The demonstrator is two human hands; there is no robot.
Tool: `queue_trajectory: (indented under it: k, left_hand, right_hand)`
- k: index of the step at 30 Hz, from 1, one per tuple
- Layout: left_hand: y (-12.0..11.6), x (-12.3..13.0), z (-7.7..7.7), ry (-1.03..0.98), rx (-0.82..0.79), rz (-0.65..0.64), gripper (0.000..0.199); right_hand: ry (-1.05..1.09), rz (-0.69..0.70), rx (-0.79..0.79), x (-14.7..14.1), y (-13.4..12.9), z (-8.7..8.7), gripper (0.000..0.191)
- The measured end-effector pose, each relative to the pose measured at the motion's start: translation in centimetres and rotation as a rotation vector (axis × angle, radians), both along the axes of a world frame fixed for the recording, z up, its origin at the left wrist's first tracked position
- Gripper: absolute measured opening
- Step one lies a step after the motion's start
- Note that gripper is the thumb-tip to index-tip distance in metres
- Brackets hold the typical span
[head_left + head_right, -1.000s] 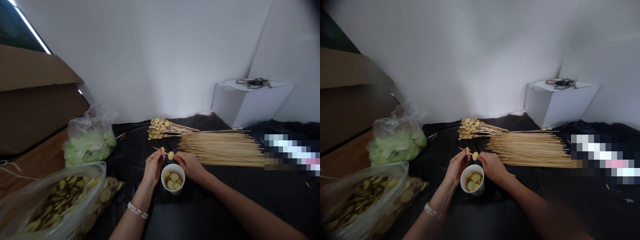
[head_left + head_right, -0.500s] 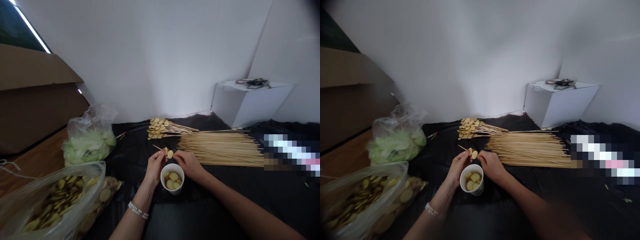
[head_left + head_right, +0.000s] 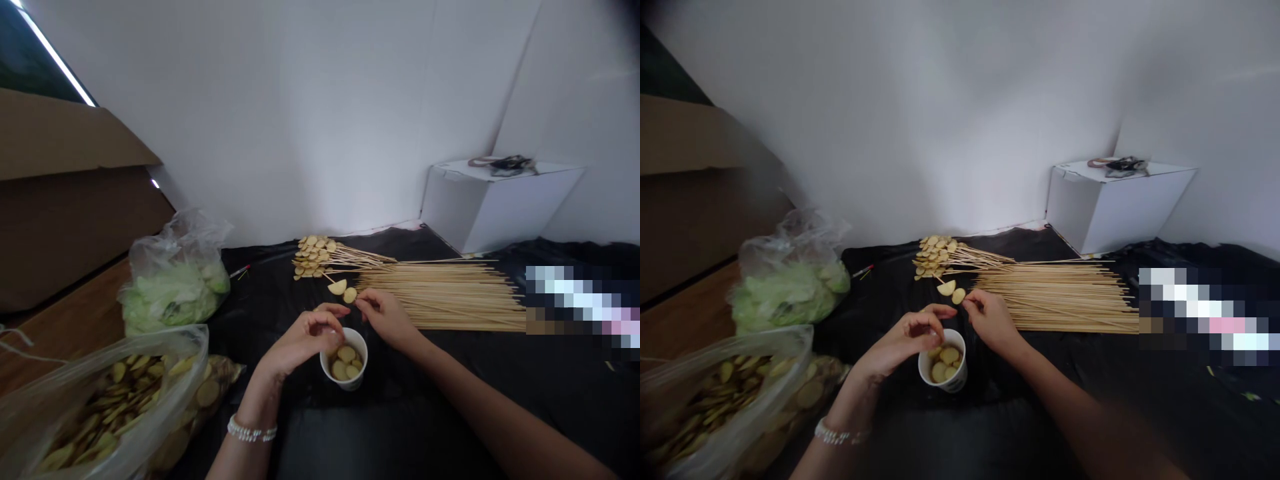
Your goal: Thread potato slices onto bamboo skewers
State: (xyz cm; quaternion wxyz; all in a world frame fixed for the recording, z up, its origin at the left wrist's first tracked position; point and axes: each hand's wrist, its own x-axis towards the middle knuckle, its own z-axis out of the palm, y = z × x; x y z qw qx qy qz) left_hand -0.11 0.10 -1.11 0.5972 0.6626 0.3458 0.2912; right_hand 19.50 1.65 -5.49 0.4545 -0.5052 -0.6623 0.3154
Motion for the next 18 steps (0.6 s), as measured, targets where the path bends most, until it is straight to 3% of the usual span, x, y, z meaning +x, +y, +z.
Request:
queue_trajectory:
  k: [3, 7, 13, 18]
  left_hand:
    - [-0.5, -0.3, 1.0, 0.198, 0.148, -0.158, 0.031]
    - [-0.9, 0.1, 1.3, 0.383, 0.296, -0.218, 0.051]
    - [-1.1, 0.6, 1.3, 0.505, 0.328, -0.233, 0.034]
    - [-1.1, 0.7, 1.2, 0.395, 0.273, -0.18, 0.023]
  right_hand:
    - [0.017, 0.0, -0.006, 0.0, 0.0, 0.0, 0.018]
    - [0.032, 0.001, -0.003, -0.2, 0.0, 0.0, 0.017]
    - [0.038, 0.0, -0.004, -0.3, -0.1, -0.2, 0.016]
    - [0.025, 0.0, 0.009, -0.3, -0.1, -0.2, 0.016]
